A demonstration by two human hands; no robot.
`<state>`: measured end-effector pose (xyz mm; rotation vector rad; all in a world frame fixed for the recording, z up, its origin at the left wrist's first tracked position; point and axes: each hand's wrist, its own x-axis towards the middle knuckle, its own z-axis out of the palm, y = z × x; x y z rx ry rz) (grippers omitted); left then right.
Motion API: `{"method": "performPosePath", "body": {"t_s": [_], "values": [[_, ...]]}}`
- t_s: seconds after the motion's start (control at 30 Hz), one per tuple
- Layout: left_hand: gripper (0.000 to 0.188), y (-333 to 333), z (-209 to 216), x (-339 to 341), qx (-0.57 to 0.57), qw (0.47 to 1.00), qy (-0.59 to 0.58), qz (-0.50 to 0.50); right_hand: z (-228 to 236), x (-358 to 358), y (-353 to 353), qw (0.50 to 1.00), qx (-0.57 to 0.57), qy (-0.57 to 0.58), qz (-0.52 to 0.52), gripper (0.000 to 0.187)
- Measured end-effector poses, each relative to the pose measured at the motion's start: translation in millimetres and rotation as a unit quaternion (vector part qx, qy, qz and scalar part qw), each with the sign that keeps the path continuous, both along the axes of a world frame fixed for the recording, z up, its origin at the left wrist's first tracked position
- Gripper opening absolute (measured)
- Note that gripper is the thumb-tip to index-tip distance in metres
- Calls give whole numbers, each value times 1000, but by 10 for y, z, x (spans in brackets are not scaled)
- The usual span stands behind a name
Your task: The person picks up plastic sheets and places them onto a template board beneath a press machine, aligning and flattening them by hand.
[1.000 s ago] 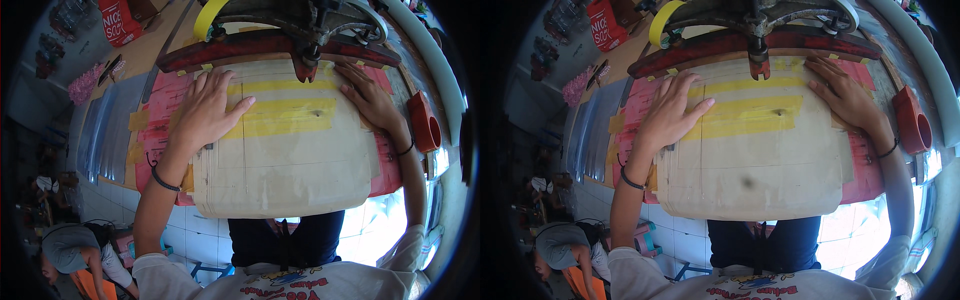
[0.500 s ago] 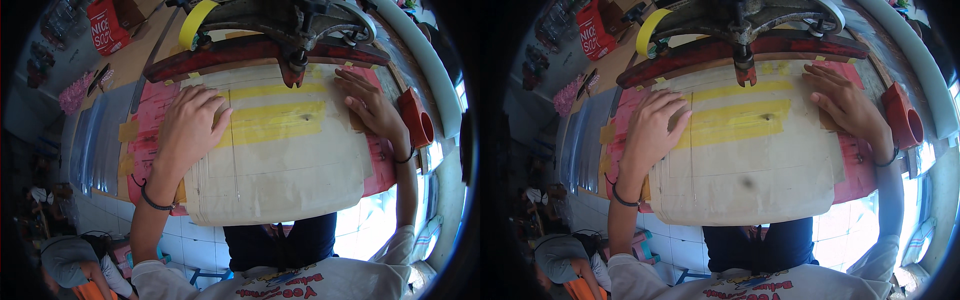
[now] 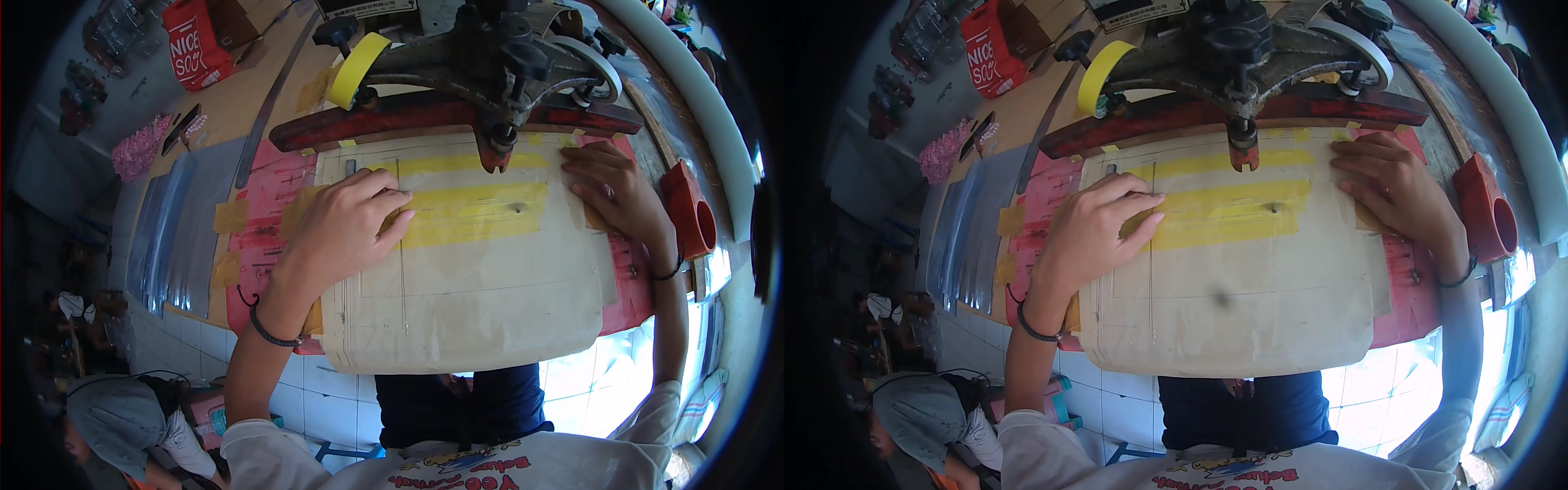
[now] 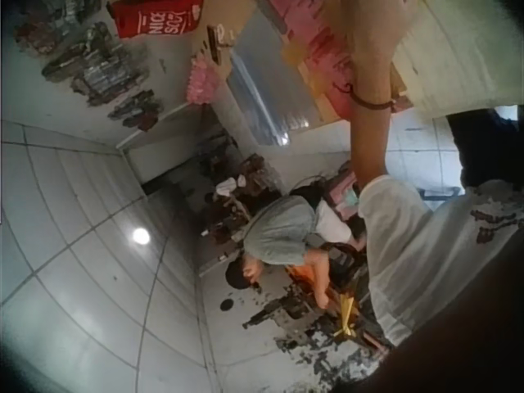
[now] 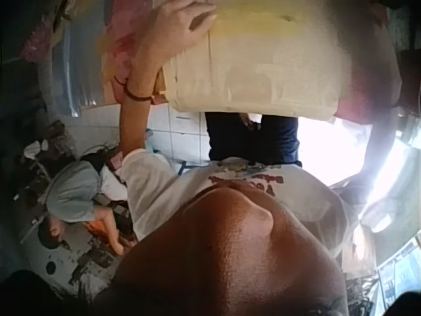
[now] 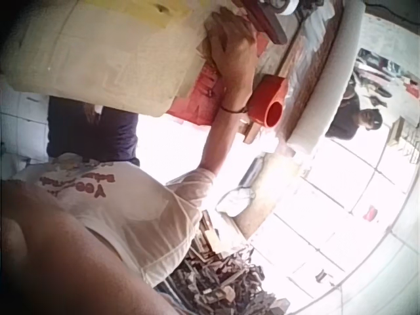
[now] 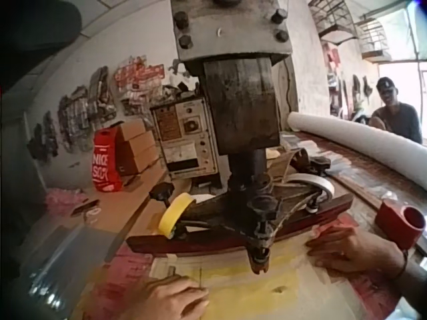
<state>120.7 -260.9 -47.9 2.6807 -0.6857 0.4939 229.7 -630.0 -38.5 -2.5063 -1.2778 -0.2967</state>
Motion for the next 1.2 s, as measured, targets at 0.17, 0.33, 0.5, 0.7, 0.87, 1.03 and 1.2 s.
{"method": "performPosePath", "body": {"t_s": [0.17, 0.33, 0.5, 0.7, 0.87, 1.03, 1.2], "values": [[18, 38, -18, 8, -10, 1000, 19, -8, -5, 5, 8, 999, 27, 40, 11, 24], [21, 53, -38, 42, -10, 1000, 14, -14, 13, -8, 12, 998, 32, 50, 12, 26], [23, 72, -38, 23, -33, 998, 51, -8, -11, 13, 1, 996, 40, 72, 17, 30], [26, 64, -9, 18, -30, 998, 52, -21, 6, 6, -10, 998, 30, 50, 26, 32], [28, 64, 4, 48, -35, 998, 54, -18, -2, 17, -25, 997, 33, 57, 26, 33], [28, 76, 3, 46, -41, 997, 60, -12, 9, 13, -24, 997, 28, 63, 17, 34], [32, 77, 17, 14, -59, 995, 80, 1, 11, 3, -7, 996, 34, 75, 24, 34]]}}
